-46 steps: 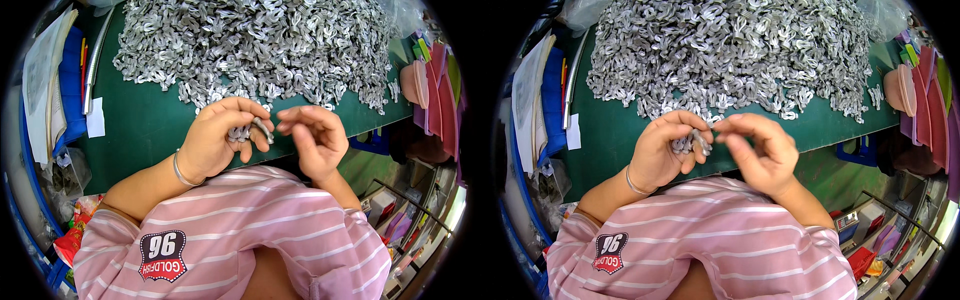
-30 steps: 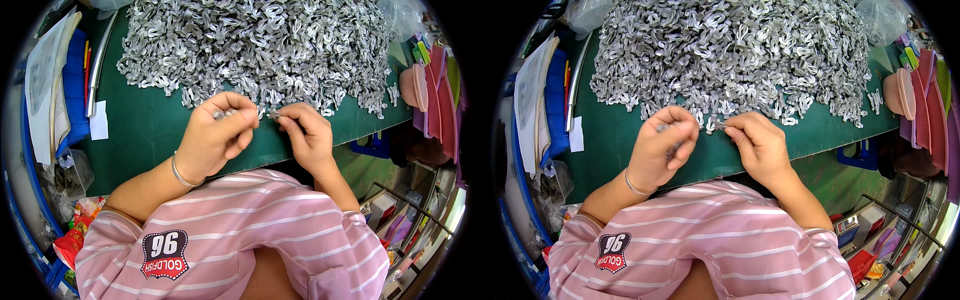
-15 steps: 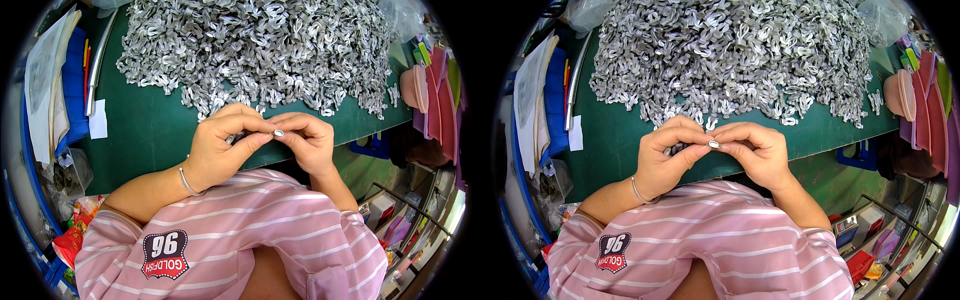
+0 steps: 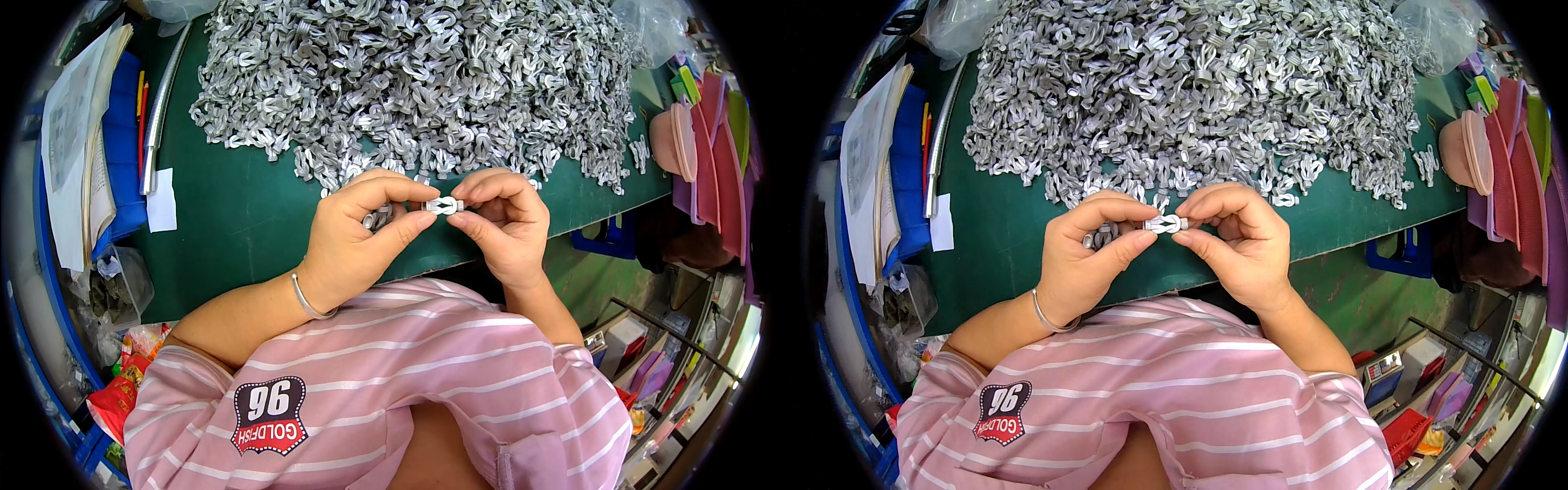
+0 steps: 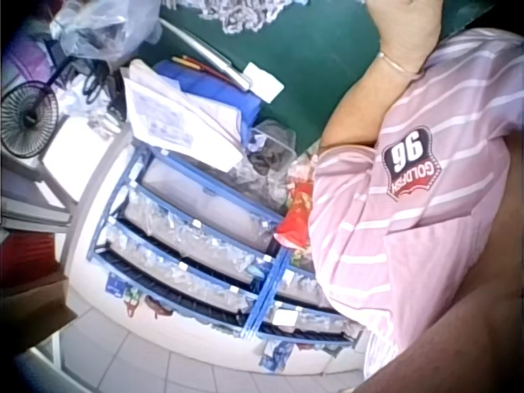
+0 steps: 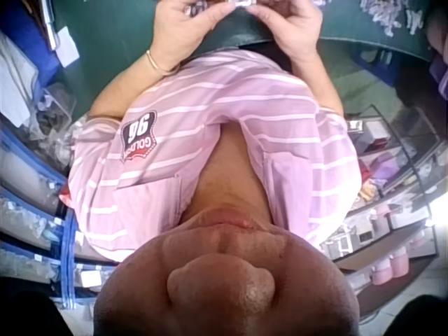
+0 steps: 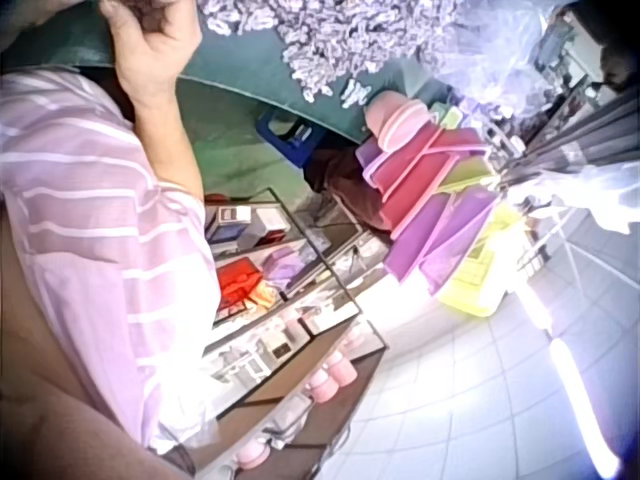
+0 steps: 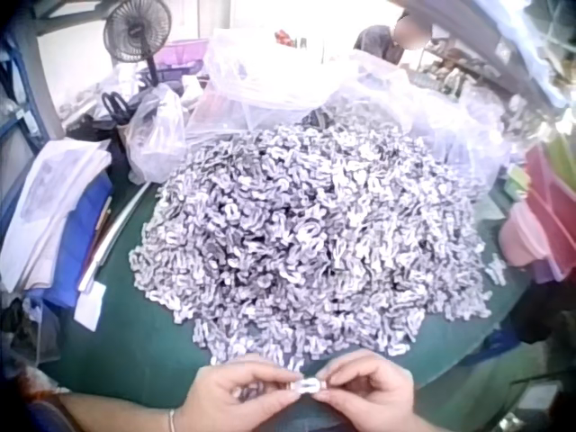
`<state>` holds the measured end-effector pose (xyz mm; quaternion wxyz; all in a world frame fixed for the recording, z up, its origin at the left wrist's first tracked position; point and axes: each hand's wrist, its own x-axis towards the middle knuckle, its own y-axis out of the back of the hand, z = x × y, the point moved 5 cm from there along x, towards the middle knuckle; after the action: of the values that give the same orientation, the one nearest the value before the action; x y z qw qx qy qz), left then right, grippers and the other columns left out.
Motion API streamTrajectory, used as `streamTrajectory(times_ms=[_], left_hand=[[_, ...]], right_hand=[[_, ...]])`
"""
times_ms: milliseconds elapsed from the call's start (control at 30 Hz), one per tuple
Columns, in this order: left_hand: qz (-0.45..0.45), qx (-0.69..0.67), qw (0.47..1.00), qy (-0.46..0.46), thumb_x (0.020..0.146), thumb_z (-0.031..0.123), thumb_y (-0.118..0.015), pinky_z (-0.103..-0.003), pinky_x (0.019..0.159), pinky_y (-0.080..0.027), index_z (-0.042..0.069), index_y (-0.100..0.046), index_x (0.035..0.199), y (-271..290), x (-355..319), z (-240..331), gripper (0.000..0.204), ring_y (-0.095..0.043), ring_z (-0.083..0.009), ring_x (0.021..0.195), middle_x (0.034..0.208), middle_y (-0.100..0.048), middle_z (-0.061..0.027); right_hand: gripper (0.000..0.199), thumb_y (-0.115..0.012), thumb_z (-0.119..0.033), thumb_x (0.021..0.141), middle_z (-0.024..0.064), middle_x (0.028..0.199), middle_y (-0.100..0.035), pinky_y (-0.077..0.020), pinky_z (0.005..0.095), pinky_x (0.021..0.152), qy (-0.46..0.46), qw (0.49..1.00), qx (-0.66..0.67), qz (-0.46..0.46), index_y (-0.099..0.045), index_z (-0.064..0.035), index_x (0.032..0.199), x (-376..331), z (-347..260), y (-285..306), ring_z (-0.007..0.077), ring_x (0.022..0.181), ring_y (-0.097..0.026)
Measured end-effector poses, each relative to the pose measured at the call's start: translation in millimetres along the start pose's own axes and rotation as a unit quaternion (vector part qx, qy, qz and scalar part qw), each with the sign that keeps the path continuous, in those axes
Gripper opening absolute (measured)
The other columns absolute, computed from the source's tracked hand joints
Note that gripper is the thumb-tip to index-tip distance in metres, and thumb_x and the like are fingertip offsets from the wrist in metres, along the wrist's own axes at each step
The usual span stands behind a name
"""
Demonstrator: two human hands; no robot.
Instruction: The person picks up and joins small metallic and plastic components by hand at a workstation, handling several items one at a time from a large pile.
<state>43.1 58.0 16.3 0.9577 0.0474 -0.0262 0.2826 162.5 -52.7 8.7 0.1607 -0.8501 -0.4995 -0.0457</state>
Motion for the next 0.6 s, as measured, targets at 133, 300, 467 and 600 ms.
streamTrajectory(times_ms=[133,300,467,600], left_hand=[[0.011,-0.040,0.997,0.072,0.077,0.003,-0.066,-0.018,0.057,-0.039,-0.001,-0.062,0.091,-1,-1,-6,0.016,-0.049,-0.0061,0.065,0.083,-0.058,-0.0029],[-0.004,-0.188,0.961,0.203,0.079,0.002,-0.060,-0.017,0.043,-0.034,0.000,-0.058,0.094,-5,-4,-10,0.015,-0.047,-0.0070,0.055,0.082,-0.056,-0.0054],[-0.041,-0.486,0.844,0.223,0.080,0.007,-0.049,-0.021,0.039,-0.037,-0.003,-0.054,0.097,0,1,-17,0.020,-0.056,-0.0155,0.065,0.086,-0.058,-0.0120],[0.016,-0.524,0.833,0.178,0.081,0.017,-0.046,-0.019,0.037,-0.033,-0.001,-0.053,0.092,11,7,-11,0.022,-0.051,-0.0153,0.062,0.085,-0.053,-0.0126]], right_hand=[[0.033,-0.062,0.014,0.071,0.0131,0.093,-0.056,-0.0456,0.0269,0.074,0.012,0.999,0.016,0.026,-0.048,0.0006,0.097,-2,-4,-3,0.0173,0.087,-0.055],[0.031,-0.061,0.014,0.073,0.0148,0.094,-0.058,-0.0472,0.0277,0.072,0.061,0.998,-0.034,0.011,-0.048,0.0011,0.098,-3,-12,-10,0.0186,0.084,-0.057],[0.020,-0.058,0.011,0.076,0.0159,0.092,-0.060,-0.0483,0.0281,0.071,0.060,0.992,-0.108,0.040,-0.052,0.0034,0.094,1,-24,-12,0.0190,0.080,-0.059],[0.013,-0.064,0.005,0.072,0.0092,0.077,-0.058,-0.0452,0.0255,0.056,0.075,0.921,-0.383,-0.001,-0.059,0.0004,0.083,15,-22,-10,0.0175,0.066,-0.056]])
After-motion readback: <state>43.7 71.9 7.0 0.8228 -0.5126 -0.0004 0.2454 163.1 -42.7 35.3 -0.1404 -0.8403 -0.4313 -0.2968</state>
